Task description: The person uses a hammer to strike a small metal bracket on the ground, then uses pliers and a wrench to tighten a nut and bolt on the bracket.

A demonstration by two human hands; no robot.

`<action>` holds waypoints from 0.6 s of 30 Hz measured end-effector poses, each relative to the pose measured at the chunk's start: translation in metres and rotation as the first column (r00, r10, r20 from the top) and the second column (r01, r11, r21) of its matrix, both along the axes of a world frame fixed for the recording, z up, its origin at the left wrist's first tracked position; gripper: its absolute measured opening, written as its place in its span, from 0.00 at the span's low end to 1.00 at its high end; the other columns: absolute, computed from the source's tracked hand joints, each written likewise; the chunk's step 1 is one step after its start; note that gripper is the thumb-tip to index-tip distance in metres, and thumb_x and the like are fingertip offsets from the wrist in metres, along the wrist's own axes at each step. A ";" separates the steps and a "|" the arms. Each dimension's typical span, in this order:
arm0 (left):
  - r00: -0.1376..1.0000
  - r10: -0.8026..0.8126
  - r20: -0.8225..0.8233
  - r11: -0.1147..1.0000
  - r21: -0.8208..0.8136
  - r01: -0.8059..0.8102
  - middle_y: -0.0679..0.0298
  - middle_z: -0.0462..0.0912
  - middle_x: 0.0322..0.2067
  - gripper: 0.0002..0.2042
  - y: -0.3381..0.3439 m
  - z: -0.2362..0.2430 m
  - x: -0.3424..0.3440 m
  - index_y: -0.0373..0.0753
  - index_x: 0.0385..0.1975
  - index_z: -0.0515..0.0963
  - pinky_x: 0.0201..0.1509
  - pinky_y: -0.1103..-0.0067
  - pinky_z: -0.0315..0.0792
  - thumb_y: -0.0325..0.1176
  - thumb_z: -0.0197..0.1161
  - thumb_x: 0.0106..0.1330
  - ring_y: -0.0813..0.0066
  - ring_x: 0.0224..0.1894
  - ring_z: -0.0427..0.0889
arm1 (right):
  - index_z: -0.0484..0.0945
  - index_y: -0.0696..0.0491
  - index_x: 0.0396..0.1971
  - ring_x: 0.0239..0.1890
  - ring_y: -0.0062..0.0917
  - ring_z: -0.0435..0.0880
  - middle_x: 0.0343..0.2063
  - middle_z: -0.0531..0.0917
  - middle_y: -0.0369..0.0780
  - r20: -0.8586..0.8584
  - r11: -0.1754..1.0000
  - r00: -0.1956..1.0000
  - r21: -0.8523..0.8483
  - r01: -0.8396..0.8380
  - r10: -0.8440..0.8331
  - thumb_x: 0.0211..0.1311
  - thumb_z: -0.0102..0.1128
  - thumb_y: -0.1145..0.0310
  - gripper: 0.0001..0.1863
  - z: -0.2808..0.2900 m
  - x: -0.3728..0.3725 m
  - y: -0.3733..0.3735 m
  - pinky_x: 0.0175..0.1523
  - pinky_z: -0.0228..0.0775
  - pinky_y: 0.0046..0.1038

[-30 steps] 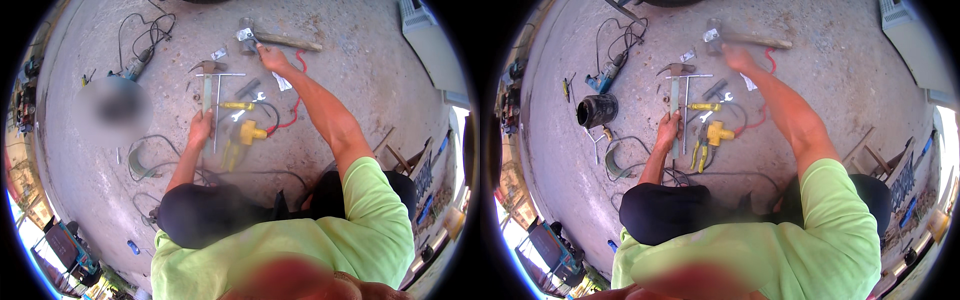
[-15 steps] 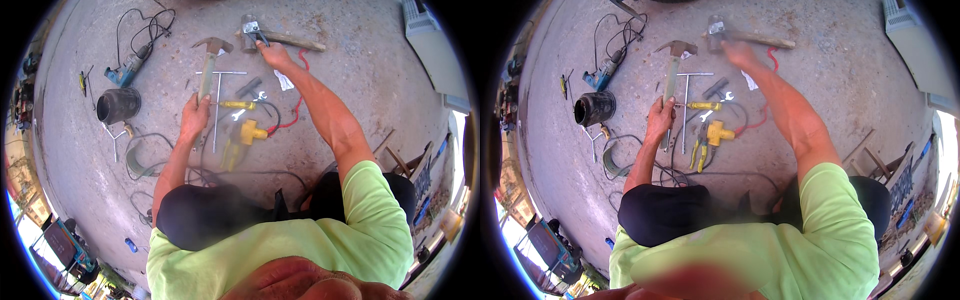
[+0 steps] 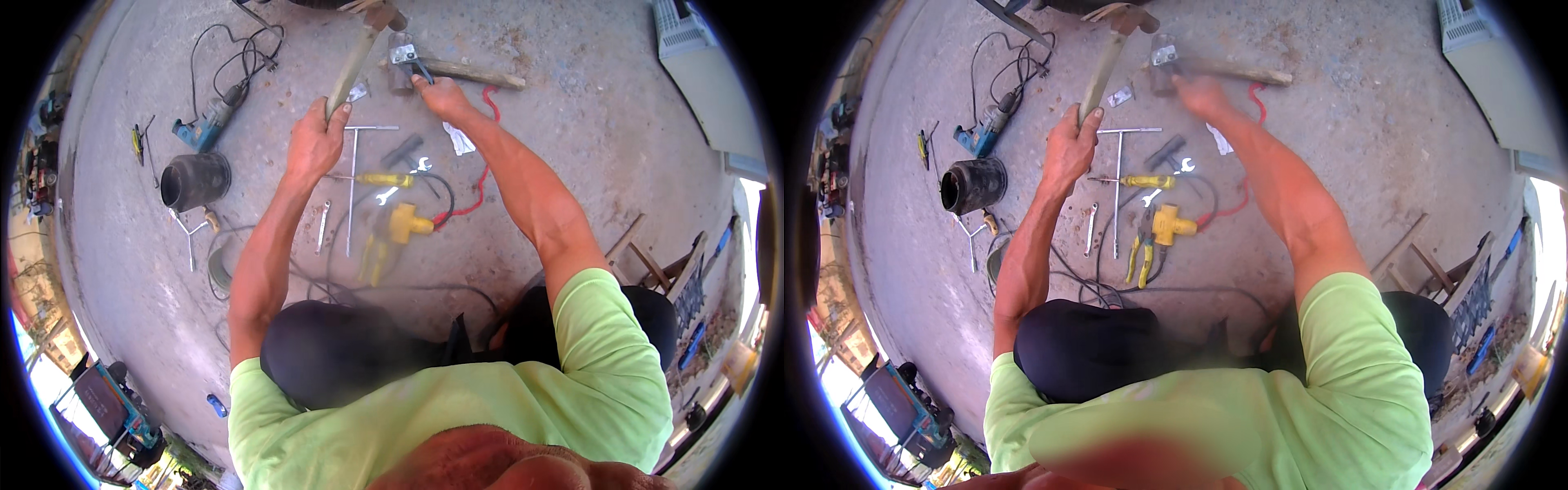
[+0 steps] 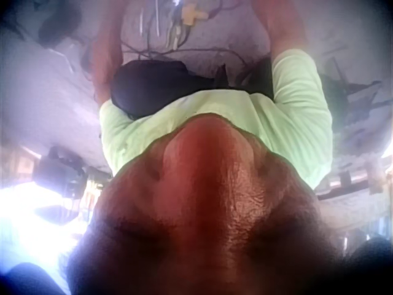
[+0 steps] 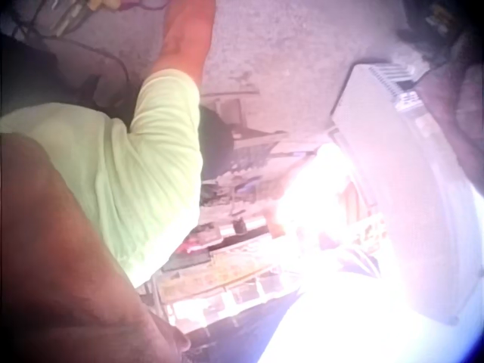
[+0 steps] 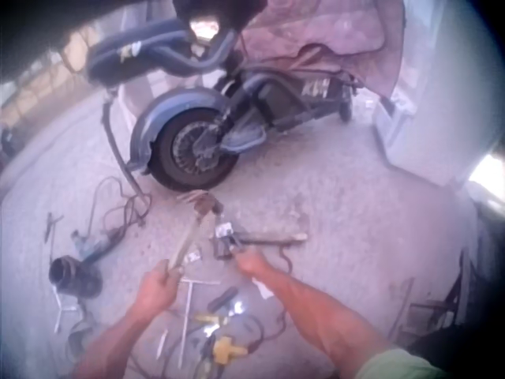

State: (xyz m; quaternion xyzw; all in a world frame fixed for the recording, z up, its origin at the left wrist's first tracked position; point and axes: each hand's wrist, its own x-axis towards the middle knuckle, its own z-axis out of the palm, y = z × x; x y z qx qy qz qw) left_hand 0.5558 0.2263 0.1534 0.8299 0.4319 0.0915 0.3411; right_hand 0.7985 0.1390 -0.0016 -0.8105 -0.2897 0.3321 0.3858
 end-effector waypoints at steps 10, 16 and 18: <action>0.991 -0.017 -0.132 1.000 -0.027 0.014 0.39 0.82 0.31 0.21 0.018 -0.033 -0.014 0.34 0.41 0.74 0.42 0.54 0.73 0.50 0.57 0.74 0.35 0.38 0.82 | 0.84 0.65 0.44 0.55 0.55 0.82 0.47 0.84 0.62 -0.027 0.998 1.000 -0.066 0.002 -0.004 0.69 0.52 0.41 0.36 0.008 -0.005 -0.002 0.60 0.71 0.44; 0.993 -0.045 0.111 0.992 0.126 0.031 0.51 0.80 0.24 0.19 -0.001 -0.016 -0.018 0.33 0.39 0.75 0.36 0.63 0.75 0.48 0.57 0.75 0.59 0.28 0.84 | 0.83 0.68 0.46 0.56 0.55 0.81 0.47 0.83 0.64 -0.025 0.998 0.999 -0.066 -0.025 0.024 0.68 0.53 0.40 0.38 0.003 -0.004 -0.001 0.60 0.71 0.44; 0.990 -0.092 -0.107 0.983 0.149 0.107 0.51 0.81 0.24 0.20 0.005 -0.040 -0.023 0.33 0.39 0.74 0.36 0.63 0.75 0.48 0.57 0.75 0.58 0.28 0.83 | 0.83 0.68 0.46 0.56 0.55 0.82 0.47 0.83 0.64 -0.035 0.998 0.998 -0.045 -0.044 0.043 0.68 0.53 0.40 0.38 0.001 -0.006 0.002 0.60 0.72 0.44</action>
